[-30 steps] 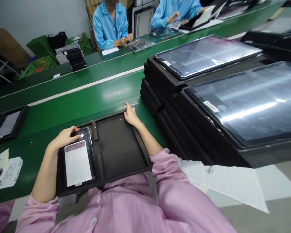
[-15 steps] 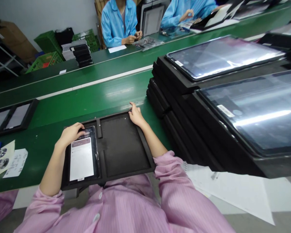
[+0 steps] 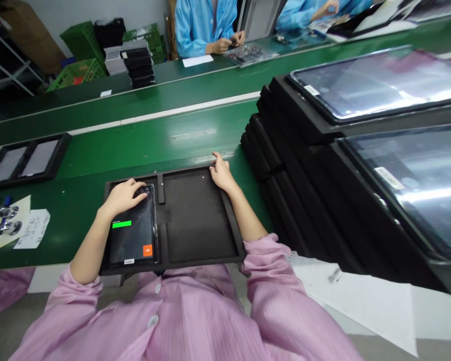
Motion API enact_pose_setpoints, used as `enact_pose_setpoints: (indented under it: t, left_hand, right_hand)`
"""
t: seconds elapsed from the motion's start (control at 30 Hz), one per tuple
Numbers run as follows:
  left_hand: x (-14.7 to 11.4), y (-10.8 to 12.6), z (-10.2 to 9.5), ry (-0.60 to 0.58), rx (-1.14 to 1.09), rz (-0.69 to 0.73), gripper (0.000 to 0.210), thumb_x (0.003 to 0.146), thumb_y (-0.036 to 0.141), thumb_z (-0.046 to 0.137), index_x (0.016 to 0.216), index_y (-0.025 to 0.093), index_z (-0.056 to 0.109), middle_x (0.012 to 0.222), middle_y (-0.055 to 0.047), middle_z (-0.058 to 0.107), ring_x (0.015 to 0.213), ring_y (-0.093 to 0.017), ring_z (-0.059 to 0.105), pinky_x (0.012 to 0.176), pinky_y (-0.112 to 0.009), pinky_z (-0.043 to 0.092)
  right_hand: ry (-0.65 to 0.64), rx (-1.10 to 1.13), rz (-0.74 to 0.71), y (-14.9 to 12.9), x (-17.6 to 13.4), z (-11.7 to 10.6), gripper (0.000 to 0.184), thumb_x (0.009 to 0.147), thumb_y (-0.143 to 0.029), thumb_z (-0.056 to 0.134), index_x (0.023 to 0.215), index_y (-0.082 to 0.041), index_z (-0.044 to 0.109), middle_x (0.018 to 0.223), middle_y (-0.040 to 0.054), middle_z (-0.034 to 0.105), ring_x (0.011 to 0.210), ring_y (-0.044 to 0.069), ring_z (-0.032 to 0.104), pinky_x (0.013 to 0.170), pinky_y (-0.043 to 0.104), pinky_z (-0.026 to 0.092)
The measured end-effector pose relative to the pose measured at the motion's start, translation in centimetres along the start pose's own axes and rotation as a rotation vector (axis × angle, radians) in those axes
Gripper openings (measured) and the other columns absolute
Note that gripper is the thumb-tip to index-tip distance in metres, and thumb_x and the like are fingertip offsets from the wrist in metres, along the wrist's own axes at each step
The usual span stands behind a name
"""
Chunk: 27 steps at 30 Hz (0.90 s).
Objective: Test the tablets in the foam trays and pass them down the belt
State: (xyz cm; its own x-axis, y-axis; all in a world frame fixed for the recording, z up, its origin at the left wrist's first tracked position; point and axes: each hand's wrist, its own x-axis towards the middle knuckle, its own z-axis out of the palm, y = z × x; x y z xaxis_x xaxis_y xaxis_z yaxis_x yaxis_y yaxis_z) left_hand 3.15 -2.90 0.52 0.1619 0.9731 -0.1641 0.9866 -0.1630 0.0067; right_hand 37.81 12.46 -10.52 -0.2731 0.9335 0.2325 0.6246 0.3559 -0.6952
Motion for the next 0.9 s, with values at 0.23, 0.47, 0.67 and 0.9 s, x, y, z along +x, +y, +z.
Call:
enact_pose_setpoints:
  t: [0.23, 0.47, 0.67, 0.9]
  left_hand:
    - [1.1, -0.8, 0.3, 0.045, -0.004, -0.041, 0.047, 0.103, 0.047, 0.033, 0.116, 0.022, 0.071, 0.108, -0.01, 0.069, 0.1, -0.028, 0.066, 0.09, -0.038, 0.048]
    - [1.1, -1.8, 0.9, 0.089, -0.179, 0.005, 0.042, 0.102, 0.042, 0.036, 0.112, 0.022, 0.071, 0.114, -0.01, 0.063, 0.113, -0.029, 0.059, 0.103, -0.046, 0.039]
    - [-0.8, -2.8, 0.7, -0.151, -0.234, 0.114, 0.09, 0.076, 0.064, 0.07, 0.151, 0.025, 0.039, 0.146, -0.015, 0.046, 0.139, -0.039, 0.039, 0.118, -0.061, 0.017]
    - [-1.2, -3.1, 1.8, -0.252, -0.251, 0.142, 0.123, 0.065, 0.061, 0.08, 0.161, 0.026, 0.012, 0.153, -0.02, 0.032, 0.146, -0.045, 0.026, 0.111, -0.075, -0.013]
  right_hand:
    - [-0.016, -0.008, 0.002, -0.1, -0.2, -0.3, 0.058, 0.088, -0.022, 0.045, 0.145, -0.02, 0.034, 0.118, 0.0148, 0.064, 0.114, 0.034, 0.054, 0.11, 0.059, 0.033]
    - [-0.028, -0.016, 0.012, -0.3, -0.3, -0.5, 0.058, 0.088, -0.022, 0.045, 0.145, -0.018, 0.035, 0.119, 0.0153, 0.063, 0.113, 0.035, 0.053, 0.11, 0.058, 0.033]
    - [-0.041, -0.013, 0.001, -0.4, -0.3, -0.6, 0.058, 0.088, -0.021, 0.045, 0.145, -0.02, 0.035, 0.119, 0.0141, 0.064, 0.114, 0.035, 0.054, 0.111, 0.059, 0.033]
    - [-0.051, -0.003, 0.021, -0.5, -0.4, -0.8, 0.058, 0.088, -0.022, 0.044, 0.145, -0.02, 0.036, 0.121, 0.0147, 0.064, 0.117, 0.035, 0.052, 0.111, 0.059, 0.032]
